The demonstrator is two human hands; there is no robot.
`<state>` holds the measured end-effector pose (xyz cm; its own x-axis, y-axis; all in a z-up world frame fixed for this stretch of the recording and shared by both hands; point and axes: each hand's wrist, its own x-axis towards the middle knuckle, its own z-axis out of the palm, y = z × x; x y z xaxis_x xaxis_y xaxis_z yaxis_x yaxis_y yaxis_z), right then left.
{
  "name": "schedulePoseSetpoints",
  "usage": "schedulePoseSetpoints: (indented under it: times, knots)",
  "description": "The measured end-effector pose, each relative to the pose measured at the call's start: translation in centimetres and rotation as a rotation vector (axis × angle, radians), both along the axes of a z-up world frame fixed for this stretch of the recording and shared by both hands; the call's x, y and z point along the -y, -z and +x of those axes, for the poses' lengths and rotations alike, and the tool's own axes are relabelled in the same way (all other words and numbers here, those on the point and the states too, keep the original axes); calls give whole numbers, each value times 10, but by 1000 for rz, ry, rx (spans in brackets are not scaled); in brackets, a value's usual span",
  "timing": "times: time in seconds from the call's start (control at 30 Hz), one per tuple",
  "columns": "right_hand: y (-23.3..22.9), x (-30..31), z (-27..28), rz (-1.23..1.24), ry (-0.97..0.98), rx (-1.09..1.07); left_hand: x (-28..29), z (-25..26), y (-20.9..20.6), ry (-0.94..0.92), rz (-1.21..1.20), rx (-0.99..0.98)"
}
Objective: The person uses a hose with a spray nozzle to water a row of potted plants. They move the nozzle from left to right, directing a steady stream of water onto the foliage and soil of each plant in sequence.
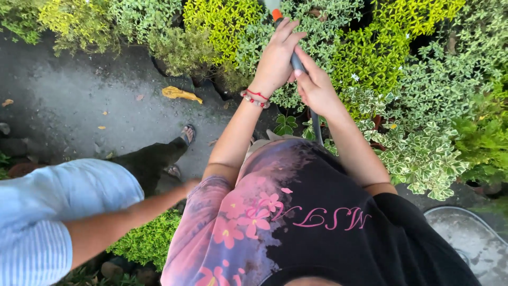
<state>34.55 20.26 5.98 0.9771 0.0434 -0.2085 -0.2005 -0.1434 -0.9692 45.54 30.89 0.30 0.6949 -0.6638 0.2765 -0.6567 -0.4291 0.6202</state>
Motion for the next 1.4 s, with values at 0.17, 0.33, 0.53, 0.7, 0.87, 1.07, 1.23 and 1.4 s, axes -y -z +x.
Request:
schedulePoseSetpoints:
  times: [0.17, 0.33, 0.53, 0.7, 0.87, 1.07, 1.23, 1.4]
  knots:
    - [6, 18, -9, -9, 138, 56, 29, 5, -7, 117, -57, 39]
    - [6, 32, -14, -37, 172, 111, 45, 6, -10, 176, -94, 91]
    - [6, 40, -17, 10, 200, 141, 56, 8, -11, 210, -103, 77]
    - [6, 47, -18, -26, 197, 177, 63, 8, -15, 206, -99, 92]
    - [11, 52, -18, 38, 239, 177, 69, 9, -17, 233, -107, 91]
    - [13, 56, -18, 41, 220, 209, 72, 8, -16, 216, -113, 76]
    - [10, 60, -17, 22, 216, 187, 75, 9, -17, 209, -103, 74]
    - [10, 63, -16, 5, 206, 200, 79, 8, -18, 206, -123, 99]
